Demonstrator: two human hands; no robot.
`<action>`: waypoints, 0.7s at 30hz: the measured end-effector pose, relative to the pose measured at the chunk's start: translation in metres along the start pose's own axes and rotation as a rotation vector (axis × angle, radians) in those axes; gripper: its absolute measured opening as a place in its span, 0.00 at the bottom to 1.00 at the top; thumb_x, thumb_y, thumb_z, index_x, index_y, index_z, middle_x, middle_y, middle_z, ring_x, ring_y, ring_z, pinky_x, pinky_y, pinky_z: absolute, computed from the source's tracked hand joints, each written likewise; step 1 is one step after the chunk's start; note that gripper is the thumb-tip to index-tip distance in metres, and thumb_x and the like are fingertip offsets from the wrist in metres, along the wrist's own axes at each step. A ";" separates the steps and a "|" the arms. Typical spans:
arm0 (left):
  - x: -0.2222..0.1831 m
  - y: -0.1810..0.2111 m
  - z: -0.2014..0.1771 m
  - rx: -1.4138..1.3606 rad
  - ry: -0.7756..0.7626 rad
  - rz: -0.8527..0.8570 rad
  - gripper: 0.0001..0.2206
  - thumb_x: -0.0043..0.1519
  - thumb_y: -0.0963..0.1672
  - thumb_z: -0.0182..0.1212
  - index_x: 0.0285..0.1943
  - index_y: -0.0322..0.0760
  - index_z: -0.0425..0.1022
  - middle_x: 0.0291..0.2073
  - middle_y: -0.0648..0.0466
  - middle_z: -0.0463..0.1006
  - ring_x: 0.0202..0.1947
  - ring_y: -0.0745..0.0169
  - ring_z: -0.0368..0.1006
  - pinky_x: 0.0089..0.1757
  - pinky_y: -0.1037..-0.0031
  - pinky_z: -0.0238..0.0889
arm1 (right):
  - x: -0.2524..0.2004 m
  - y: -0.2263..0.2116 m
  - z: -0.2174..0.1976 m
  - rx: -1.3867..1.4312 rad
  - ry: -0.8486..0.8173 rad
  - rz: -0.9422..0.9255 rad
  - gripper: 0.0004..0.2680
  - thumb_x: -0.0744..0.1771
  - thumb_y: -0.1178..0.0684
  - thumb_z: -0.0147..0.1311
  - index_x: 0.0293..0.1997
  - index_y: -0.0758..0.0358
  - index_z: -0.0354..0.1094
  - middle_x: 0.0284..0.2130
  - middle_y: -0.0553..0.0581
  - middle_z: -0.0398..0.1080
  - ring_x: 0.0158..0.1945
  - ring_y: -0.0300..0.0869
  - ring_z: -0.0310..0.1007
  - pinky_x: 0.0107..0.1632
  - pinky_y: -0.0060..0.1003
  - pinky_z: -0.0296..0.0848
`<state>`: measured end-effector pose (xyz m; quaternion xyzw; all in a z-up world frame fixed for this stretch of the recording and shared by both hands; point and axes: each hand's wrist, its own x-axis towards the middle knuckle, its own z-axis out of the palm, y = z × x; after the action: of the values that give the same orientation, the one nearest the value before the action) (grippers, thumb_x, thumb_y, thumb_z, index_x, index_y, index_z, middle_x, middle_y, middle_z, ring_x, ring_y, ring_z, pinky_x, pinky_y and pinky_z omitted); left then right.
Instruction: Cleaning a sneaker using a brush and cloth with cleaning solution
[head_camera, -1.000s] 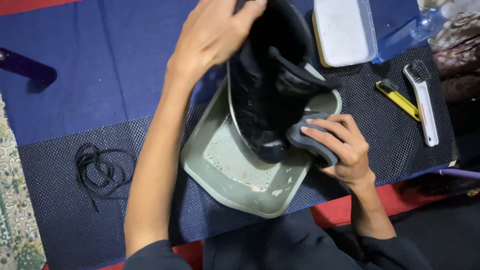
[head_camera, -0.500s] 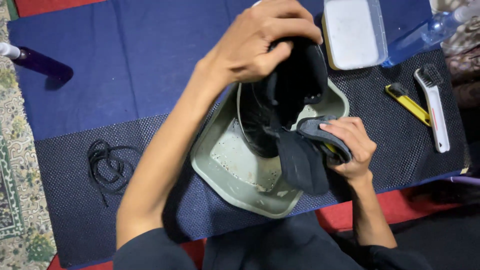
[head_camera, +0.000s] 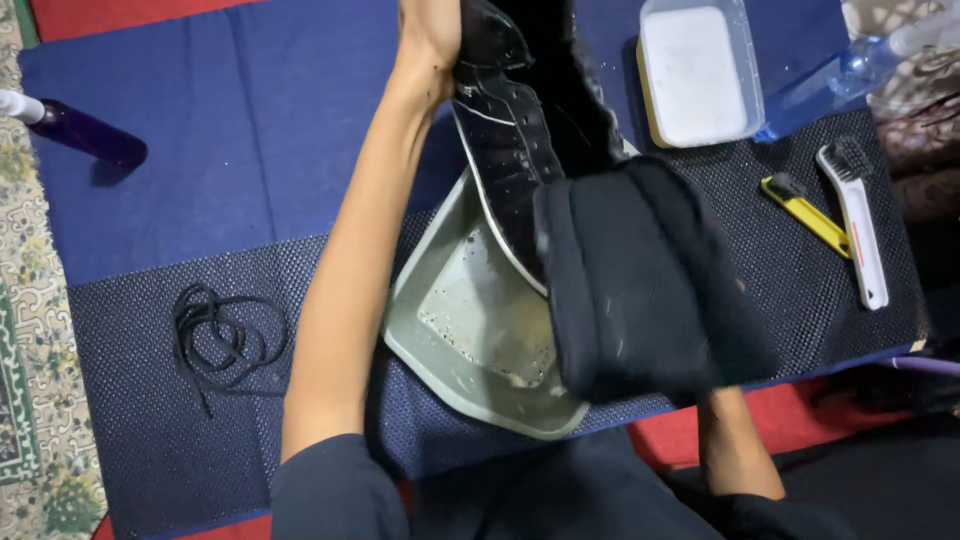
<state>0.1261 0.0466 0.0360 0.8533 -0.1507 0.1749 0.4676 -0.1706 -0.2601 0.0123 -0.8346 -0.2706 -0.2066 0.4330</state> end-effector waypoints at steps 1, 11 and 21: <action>0.002 -0.001 -0.001 0.004 0.042 -0.006 0.11 0.60 0.47 0.49 0.24 0.51 0.58 0.20 0.62 0.60 0.24 0.68 0.52 0.29 0.60 0.45 | -0.019 0.004 -0.004 -0.267 -0.120 0.493 0.06 0.71 0.66 0.39 0.34 0.66 0.51 0.33 0.58 0.53 0.36 0.46 0.52 0.38 0.46 0.50; 0.005 -0.006 -0.016 0.020 0.313 -0.048 0.07 0.54 0.44 0.48 0.23 0.48 0.57 0.19 0.60 0.61 0.26 0.66 0.53 0.30 0.60 0.48 | -0.007 -0.090 -0.032 -0.483 0.312 -0.183 0.10 0.70 0.50 0.46 0.35 0.60 0.73 0.27 0.58 0.65 0.33 0.53 0.56 0.55 0.63 0.52; -0.016 0.064 -0.032 -0.061 0.437 -0.202 0.10 0.52 0.41 0.44 0.27 0.46 0.46 0.20 0.58 0.51 0.26 0.61 0.46 0.30 0.61 0.44 | 0.020 -0.072 -0.025 -0.193 0.188 0.144 0.24 0.68 0.47 0.45 0.54 0.96 0.59 0.53 0.85 0.62 0.53 0.65 0.68 0.55 0.50 0.69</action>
<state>0.0800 0.0418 0.0926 0.7914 0.0350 0.3030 0.5298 -0.2031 -0.2409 0.0811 -0.8666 -0.1471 -0.2771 0.3881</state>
